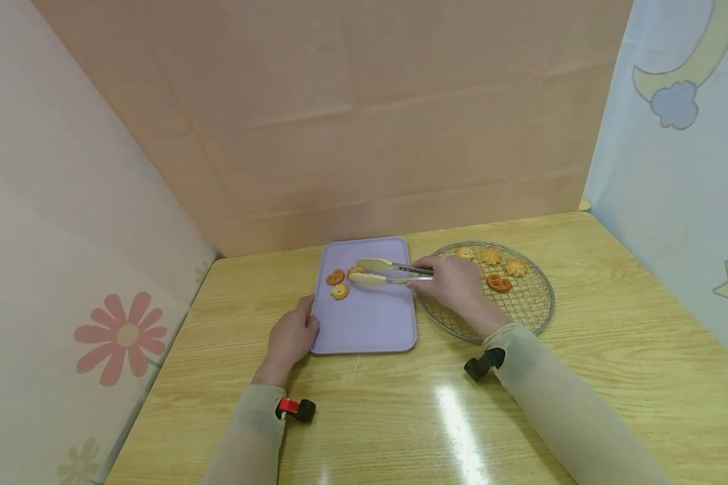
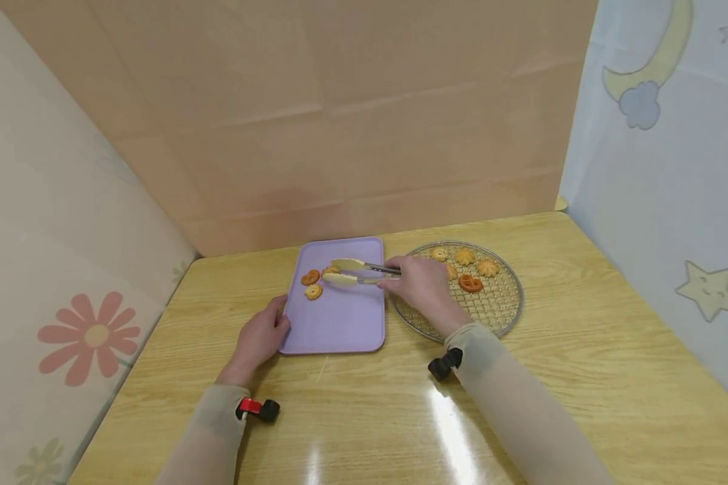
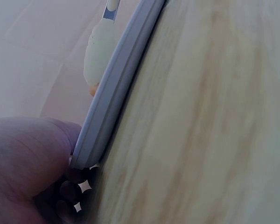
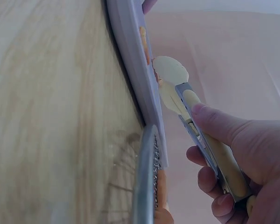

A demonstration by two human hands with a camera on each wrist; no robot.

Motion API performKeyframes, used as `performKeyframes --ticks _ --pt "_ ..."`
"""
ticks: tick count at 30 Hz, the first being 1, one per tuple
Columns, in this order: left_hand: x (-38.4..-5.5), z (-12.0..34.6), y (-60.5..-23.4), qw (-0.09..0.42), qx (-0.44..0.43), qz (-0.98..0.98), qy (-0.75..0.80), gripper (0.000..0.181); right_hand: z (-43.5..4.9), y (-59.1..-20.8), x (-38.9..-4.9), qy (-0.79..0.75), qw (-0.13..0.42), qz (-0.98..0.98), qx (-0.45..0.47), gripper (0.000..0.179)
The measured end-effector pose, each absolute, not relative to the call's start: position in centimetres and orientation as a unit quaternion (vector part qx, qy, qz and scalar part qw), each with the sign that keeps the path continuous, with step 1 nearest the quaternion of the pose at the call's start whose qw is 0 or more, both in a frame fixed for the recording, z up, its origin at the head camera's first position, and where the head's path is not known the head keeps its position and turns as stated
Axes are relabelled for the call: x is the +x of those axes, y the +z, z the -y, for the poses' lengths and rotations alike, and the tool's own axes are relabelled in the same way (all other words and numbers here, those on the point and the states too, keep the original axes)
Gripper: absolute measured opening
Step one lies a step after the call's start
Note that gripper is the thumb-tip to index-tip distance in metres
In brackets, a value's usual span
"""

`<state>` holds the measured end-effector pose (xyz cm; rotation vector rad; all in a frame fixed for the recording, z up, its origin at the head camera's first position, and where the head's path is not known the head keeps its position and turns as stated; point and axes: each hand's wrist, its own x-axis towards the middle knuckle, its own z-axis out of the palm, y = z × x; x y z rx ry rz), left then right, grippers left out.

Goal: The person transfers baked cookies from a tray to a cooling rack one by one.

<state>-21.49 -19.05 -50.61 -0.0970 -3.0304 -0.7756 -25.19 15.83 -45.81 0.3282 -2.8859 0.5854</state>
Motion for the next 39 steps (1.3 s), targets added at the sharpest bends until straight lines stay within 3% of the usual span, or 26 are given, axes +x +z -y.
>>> performKeyframes --ticks 10,39 --pt "-21.4 19.0 -50.8 0.025 -0.048 0.967 -0.249 0.054 -17.5 -45.0 -24.2 0.196 0.126 0.965 0.119 0.047" --pt "-22.1 18.5 -50.7 0.003 -0.038 0.967 -0.251 0.056 -26.9 -42.4 -18.6 0.206 0.105 0.971 0.060 0.061"
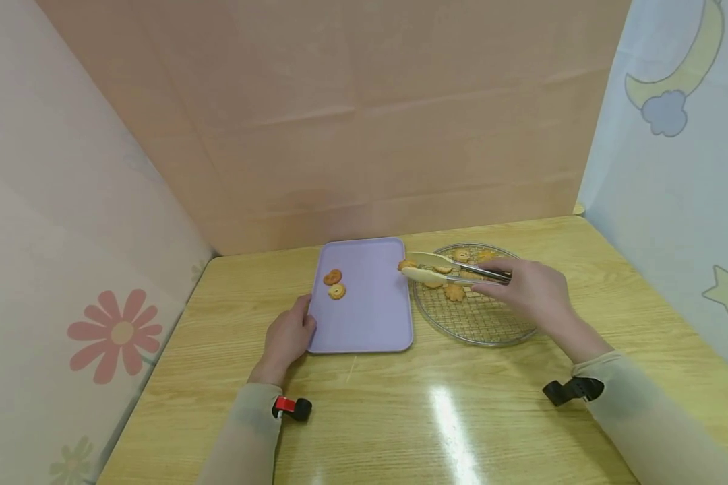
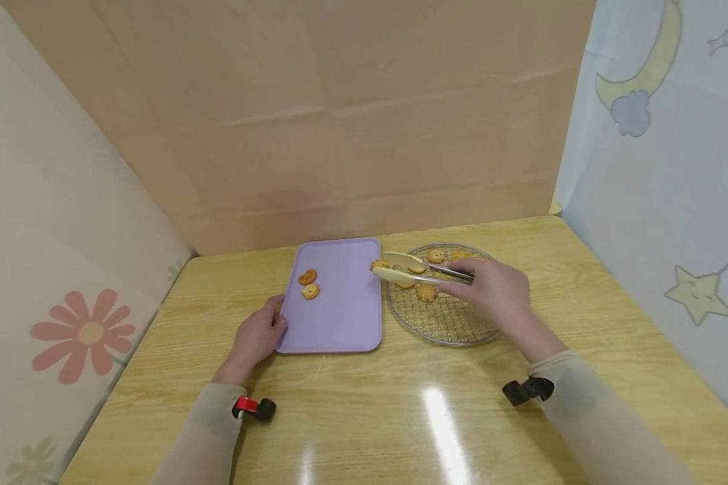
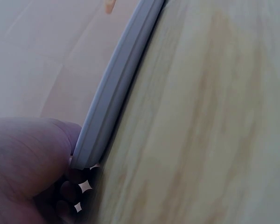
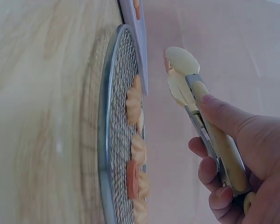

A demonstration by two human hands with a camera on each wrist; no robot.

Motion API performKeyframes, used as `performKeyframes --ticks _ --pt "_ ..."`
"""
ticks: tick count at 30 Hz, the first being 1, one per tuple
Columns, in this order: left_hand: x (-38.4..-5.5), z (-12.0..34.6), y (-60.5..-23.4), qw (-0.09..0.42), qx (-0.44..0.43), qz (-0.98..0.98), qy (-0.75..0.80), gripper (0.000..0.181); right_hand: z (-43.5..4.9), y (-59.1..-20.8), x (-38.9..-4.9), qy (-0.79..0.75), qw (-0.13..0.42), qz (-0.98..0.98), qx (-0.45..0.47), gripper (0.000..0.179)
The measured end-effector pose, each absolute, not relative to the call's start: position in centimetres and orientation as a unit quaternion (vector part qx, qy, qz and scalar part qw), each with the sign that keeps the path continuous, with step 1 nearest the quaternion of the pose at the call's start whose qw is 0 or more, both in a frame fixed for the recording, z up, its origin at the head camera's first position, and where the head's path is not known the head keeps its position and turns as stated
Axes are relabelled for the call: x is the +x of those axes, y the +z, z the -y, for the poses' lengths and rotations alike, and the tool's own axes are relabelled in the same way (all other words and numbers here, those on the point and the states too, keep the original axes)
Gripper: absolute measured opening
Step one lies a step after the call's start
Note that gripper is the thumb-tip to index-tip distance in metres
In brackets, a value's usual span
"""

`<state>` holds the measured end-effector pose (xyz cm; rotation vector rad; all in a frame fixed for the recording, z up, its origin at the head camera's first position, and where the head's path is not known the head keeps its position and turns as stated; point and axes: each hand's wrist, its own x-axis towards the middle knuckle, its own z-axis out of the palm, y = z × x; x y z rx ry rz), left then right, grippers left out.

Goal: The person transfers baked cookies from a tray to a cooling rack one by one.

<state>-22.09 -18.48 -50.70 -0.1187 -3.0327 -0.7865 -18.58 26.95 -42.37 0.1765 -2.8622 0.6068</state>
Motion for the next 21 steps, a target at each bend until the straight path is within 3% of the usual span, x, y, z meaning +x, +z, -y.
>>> performKeyframes --ticks 21 --pt "-21.8 18.6 -50.6 0.014 -0.044 0.968 -0.247 0.054 -34.0 -42.8 -15.2 0.199 0.092 0.975 0.023 0.062"
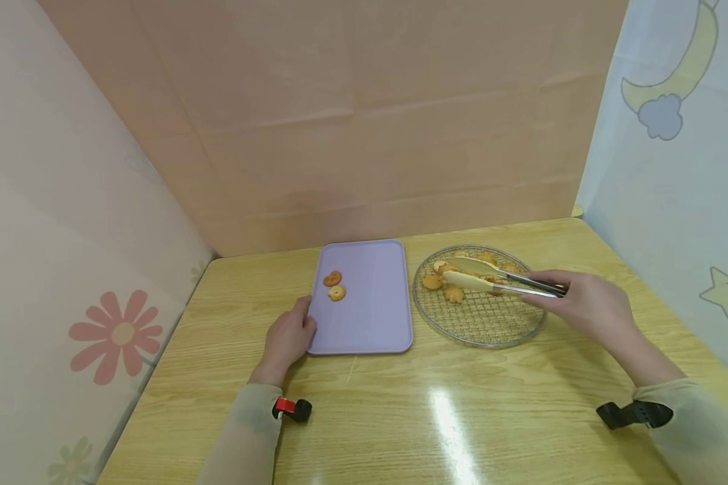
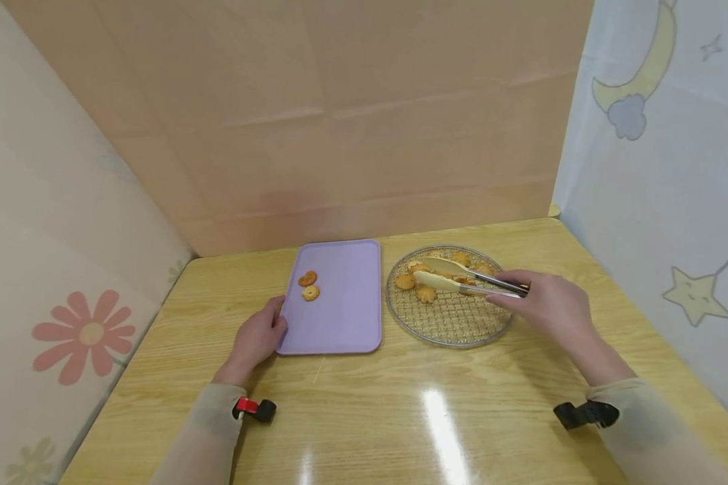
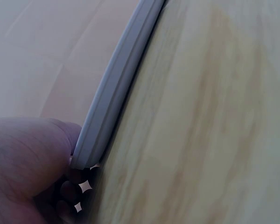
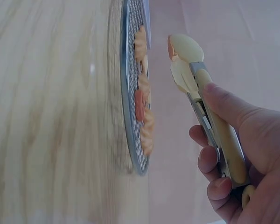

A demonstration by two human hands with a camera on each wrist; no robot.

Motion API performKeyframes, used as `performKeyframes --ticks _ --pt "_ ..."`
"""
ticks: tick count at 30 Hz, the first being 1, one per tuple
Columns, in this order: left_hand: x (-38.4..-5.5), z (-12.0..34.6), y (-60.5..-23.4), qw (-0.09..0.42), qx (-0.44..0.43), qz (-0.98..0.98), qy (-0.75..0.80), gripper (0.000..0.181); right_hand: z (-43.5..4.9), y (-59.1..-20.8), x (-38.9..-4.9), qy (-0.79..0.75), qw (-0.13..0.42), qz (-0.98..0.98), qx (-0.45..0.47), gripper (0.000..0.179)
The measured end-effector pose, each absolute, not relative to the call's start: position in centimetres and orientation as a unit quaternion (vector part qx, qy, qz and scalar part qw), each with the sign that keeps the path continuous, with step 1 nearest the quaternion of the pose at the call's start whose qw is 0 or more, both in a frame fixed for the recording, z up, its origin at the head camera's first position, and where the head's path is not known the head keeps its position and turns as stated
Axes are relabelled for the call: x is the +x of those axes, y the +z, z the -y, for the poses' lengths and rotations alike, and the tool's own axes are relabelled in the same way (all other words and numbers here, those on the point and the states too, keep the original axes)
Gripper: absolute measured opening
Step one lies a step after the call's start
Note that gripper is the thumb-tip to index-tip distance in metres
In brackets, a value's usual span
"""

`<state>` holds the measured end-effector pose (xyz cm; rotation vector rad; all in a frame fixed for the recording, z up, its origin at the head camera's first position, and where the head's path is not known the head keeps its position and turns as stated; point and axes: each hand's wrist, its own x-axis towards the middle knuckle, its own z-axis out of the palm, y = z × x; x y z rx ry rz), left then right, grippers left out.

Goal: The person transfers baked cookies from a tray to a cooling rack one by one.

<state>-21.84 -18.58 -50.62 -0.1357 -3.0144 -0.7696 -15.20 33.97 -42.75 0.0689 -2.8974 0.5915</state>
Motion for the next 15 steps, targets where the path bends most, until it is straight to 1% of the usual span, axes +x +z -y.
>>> performKeyframes --ticks 8,15 --pt "-21.9 18.4 -50.6 0.011 -0.042 0.967 -0.252 0.055 -36.8 -43.3 -14.4 0.197 0.094 0.976 0.025 0.061" --pt "-21.9 18.4 -50.8 0.014 -0.041 0.967 -0.253 0.055 -39.2 -43.4 -14.0 0.193 0.080 0.978 0.023 0.060"
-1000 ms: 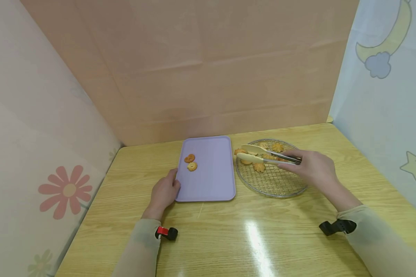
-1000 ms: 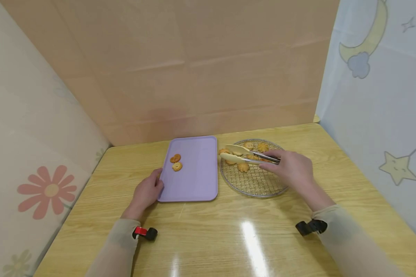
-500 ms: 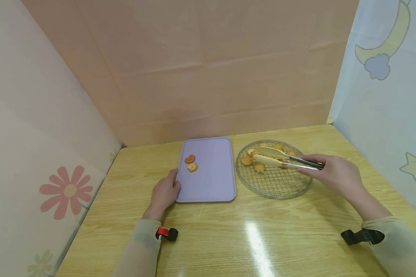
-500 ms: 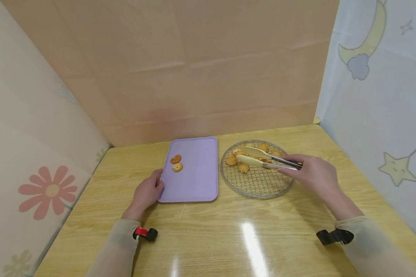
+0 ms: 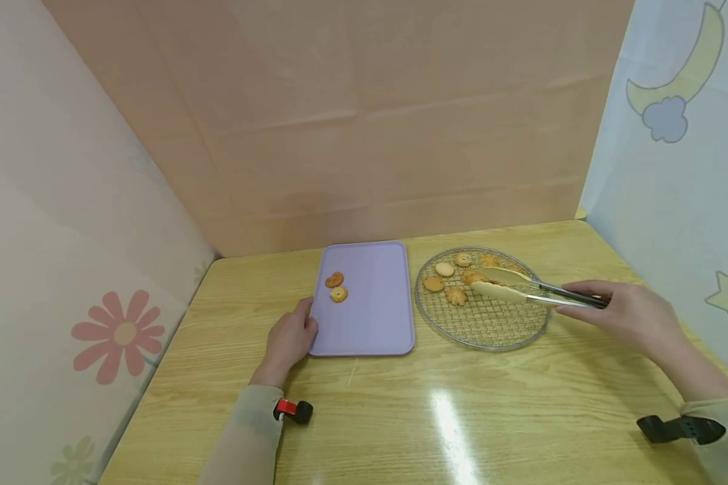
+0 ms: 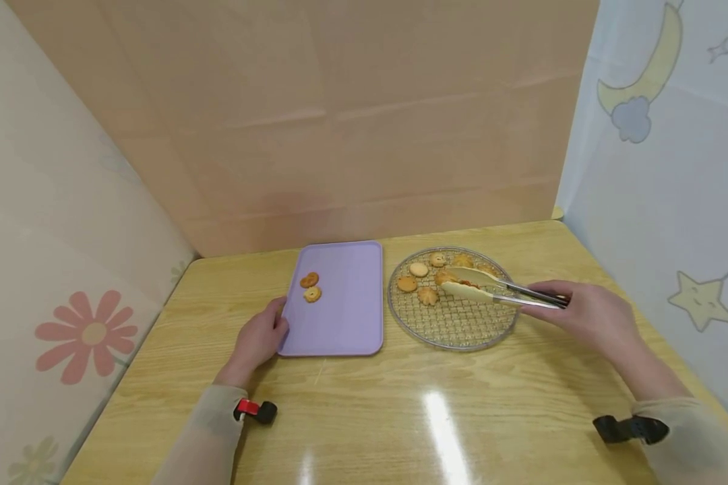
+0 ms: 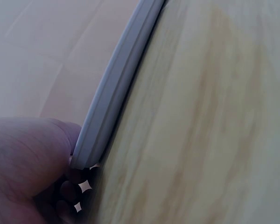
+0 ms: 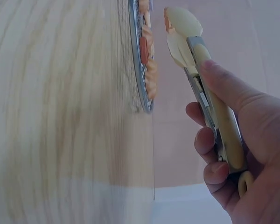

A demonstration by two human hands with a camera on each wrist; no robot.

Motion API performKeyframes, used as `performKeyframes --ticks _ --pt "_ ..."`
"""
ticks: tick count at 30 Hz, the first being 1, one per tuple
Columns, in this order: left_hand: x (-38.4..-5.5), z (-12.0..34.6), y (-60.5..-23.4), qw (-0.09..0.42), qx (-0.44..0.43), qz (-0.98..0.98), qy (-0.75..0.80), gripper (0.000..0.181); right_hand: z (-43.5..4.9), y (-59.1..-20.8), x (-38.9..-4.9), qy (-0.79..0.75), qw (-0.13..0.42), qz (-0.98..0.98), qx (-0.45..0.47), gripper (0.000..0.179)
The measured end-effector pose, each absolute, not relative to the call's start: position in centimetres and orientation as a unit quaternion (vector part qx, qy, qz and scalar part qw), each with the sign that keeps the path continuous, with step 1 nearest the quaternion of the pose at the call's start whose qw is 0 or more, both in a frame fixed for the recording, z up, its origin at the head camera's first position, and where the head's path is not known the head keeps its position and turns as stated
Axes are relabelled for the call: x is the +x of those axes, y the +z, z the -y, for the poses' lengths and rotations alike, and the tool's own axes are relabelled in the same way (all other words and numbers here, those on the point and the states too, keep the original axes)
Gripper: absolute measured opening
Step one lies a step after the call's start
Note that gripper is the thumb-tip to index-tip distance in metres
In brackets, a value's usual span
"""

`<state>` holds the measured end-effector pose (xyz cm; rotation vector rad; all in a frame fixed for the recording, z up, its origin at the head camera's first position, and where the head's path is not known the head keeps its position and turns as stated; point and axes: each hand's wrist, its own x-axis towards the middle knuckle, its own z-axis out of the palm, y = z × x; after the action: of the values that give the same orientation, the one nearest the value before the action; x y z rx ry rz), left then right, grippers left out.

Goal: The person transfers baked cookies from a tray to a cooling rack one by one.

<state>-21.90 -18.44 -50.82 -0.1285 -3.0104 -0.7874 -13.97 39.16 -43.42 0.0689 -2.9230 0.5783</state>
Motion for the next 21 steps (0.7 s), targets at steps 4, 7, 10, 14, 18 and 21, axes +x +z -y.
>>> performKeyframes --ticks 4,7,10,14,18,21 --pt "-21.9 18.5 -50.8 0.012 -0.040 0.967 -0.251 0.055 -40.3 -43.5 -13.9 0.195 0.081 0.977 0.033 0.056" --pt "-21.9 18.5 -50.8 0.013 -0.041 0.967 -0.249 0.055 -40.9 -43.7 -13.8 0.196 0.078 0.977 0.041 0.054" --pt "-21.9 18.5 -50.8 0.012 -0.042 0.967 -0.249 0.055 -41.1 -43.9 -13.7 0.195 0.074 0.977 0.048 0.053" --pt "-21.7 18.5 -50.7 0.008 -0.039 0.966 -0.254 0.056 -41.2 -44.1 -13.6 0.191 0.069 0.978 0.053 0.053" --pt "-21.7 18.5 -50.7 0.009 -0.040 0.966 -0.255 0.055 -41.2 -44.4 -13.5 0.191 0.059 0.978 0.055 0.055" --pt "-21.7 18.5 -50.7 0.013 -0.042 0.966 -0.254 0.055 -41.2 -44.6 -13.4 0.192 0.050 0.979 0.056 0.056"
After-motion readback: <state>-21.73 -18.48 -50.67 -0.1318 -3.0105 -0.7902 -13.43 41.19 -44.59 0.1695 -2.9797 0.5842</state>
